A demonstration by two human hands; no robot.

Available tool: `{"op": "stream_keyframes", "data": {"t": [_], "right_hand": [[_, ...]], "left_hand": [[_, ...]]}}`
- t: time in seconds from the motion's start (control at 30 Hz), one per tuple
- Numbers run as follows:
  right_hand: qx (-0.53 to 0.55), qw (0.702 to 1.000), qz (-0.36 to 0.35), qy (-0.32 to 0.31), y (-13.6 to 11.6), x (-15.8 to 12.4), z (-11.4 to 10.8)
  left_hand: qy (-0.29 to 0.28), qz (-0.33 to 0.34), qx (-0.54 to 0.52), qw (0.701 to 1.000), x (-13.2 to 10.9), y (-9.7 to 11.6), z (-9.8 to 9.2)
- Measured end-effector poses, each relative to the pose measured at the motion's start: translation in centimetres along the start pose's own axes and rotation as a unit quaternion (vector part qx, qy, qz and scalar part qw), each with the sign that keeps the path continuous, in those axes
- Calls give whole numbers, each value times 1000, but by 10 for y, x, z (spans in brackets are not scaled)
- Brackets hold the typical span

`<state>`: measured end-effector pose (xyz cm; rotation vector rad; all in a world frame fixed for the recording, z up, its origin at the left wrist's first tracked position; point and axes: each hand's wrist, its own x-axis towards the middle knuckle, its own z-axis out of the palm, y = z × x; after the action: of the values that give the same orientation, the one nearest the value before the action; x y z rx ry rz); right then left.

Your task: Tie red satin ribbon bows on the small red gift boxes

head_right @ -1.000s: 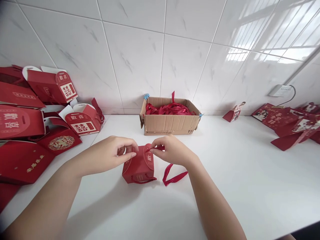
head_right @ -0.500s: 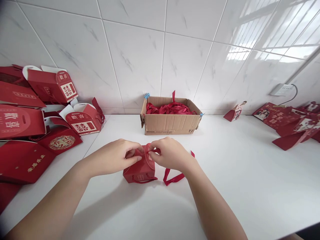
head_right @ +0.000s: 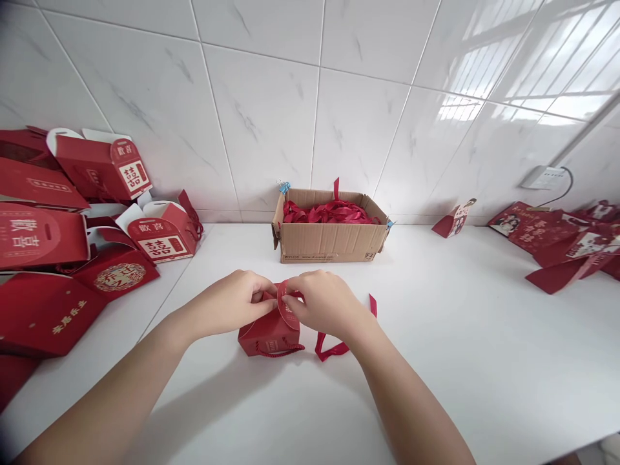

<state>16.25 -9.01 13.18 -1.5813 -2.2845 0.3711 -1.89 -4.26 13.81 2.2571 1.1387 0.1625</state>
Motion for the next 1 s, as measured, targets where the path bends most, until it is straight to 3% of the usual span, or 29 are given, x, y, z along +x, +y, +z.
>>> {"op": "stream_keyframes", "data": {"t": [0.23, 0.47, 0.57, 0.7, 0.8, 1.0], "right_hand": [[-1, 1000, 14, -9, 0, -2, -3], [73, 997, 14, -15, 1, -5, -10], [135, 991, -11, 12, -1, -2, -5], [321, 942, -70, 62, -6, 3, 4], [430, 897, -59, 80, -8, 5, 7], [452, 878, -2, 160, -9, 5, 4]], "left_hand": [[13, 5, -49, 999, 4, -6, 3], [31, 28, -121, 992, -9, -4, -18], [59, 52, -152, 985, -16, 1, -25], [122, 101, -203, 966, -23, 9, -31], [181, 104, -191, 959, -26, 11, -35], [56, 1, -56, 997, -20, -5, -24]]}}
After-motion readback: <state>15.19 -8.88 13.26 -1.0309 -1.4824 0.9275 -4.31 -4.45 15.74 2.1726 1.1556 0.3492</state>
